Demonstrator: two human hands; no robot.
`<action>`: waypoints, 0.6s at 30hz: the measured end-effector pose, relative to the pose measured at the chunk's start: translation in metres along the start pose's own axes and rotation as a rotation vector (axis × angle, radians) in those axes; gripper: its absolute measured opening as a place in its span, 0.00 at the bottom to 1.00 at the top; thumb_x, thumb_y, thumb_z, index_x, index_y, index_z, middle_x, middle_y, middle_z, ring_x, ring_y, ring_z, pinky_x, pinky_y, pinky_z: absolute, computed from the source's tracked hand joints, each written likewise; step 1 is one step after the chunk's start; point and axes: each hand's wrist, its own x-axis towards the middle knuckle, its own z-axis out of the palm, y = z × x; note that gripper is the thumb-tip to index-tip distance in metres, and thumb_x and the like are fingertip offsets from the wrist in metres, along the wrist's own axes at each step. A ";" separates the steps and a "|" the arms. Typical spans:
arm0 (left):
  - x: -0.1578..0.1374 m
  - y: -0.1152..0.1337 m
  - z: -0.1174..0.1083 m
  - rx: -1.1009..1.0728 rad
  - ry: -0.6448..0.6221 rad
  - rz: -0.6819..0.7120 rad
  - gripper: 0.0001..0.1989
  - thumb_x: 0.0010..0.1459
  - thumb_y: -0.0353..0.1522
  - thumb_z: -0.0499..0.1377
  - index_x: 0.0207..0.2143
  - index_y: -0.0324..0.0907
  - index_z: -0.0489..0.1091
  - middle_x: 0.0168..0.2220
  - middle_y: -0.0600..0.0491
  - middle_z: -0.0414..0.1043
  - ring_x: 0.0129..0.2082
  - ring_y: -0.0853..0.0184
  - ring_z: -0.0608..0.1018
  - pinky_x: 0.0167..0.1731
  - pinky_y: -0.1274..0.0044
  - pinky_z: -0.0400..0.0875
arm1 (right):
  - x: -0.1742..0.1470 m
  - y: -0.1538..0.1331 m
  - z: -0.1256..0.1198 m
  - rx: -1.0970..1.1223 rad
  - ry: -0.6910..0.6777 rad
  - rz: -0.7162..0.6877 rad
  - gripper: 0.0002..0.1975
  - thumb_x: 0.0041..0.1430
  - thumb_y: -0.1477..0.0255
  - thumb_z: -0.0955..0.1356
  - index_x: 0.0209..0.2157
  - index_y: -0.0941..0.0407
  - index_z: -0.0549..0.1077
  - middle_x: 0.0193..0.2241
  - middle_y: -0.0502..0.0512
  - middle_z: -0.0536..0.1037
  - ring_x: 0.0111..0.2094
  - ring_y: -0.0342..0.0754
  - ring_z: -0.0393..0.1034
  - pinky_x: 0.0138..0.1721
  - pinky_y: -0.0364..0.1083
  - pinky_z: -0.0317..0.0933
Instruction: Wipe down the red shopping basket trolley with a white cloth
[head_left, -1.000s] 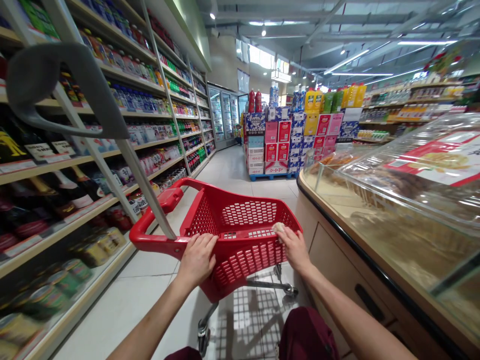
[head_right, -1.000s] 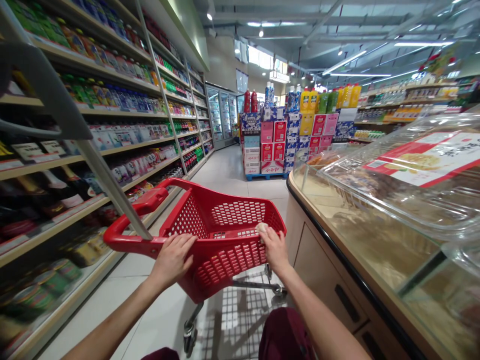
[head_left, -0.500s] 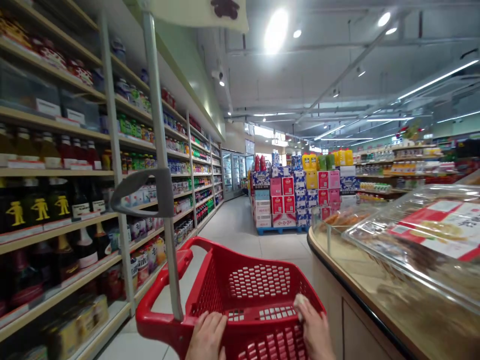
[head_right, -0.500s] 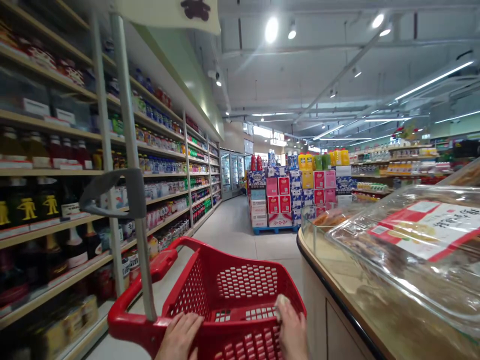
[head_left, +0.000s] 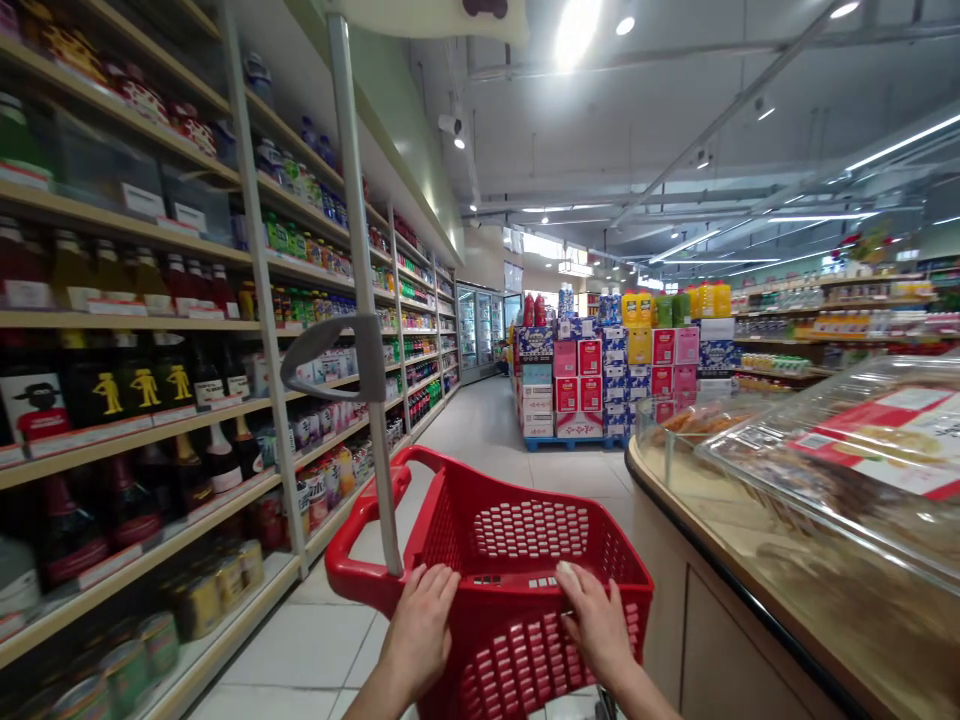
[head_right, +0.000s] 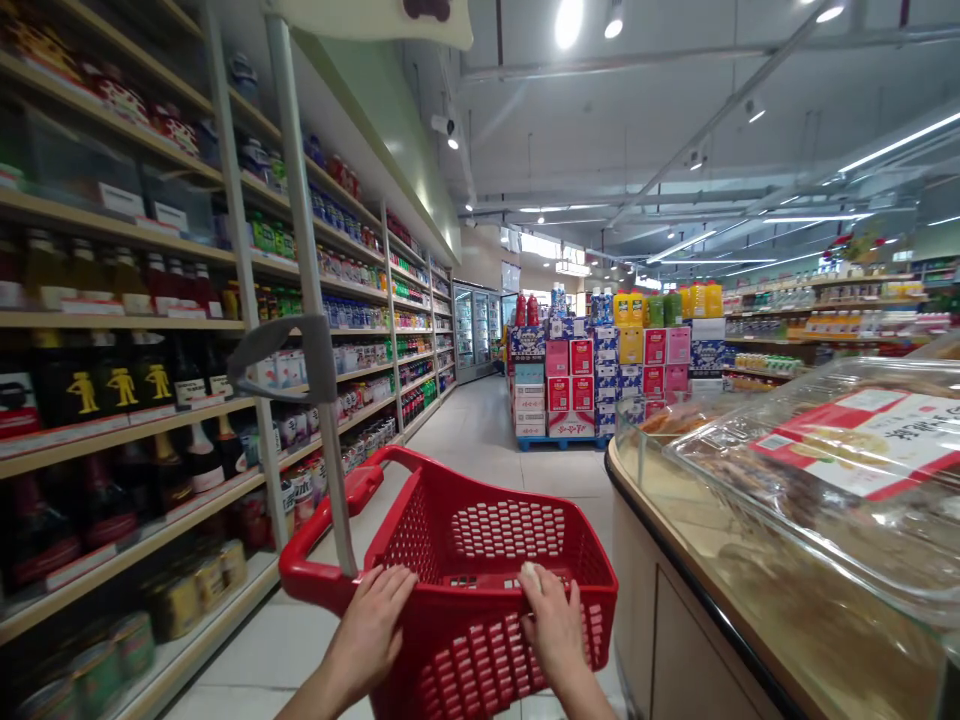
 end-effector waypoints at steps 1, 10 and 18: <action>0.000 -0.001 0.000 -0.002 -0.006 0.004 0.27 0.42 0.25 0.51 0.49 0.41 0.63 0.51 0.50 0.66 0.52 0.63 0.65 0.56 0.67 0.52 | 0.001 0.004 -0.002 0.003 -0.013 -0.017 0.29 0.43 0.82 0.61 0.48 0.46 0.67 0.51 0.53 0.67 0.52 0.52 0.59 0.53 0.63 0.42; 0.002 -0.011 0.018 -0.013 0.173 0.045 0.24 0.43 0.25 0.51 0.46 0.43 0.66 0.46 0.52 0.70 0.47 0.63 0.69 0.53 0.68 0.56 | -0.002 0.078 -0.007 -0.036 0.015 0.200 0.24 0.49 0.79 0.58 0.45 0.46 0.70 0.49 0.53 0.69 0.51 0.53 0.61 0.52 0.62 0.48; 0.002 -0.014 0.025 -0.006 0.204 0.065 0.25 0.43 0.26 0.51 0.46 0.43 0.65 0.47 0.52 0.70 0.48 0.63 0.68 0.54 0.68 0.55 | -0.001 0.053 0.018 -0.028 0.022 -0.044 0.34 0.41 0.85 0.56 0.51 0.45 0.64 0.53 0.47 0.63 0.55 0.49 0.54 0.55 0.58 0.44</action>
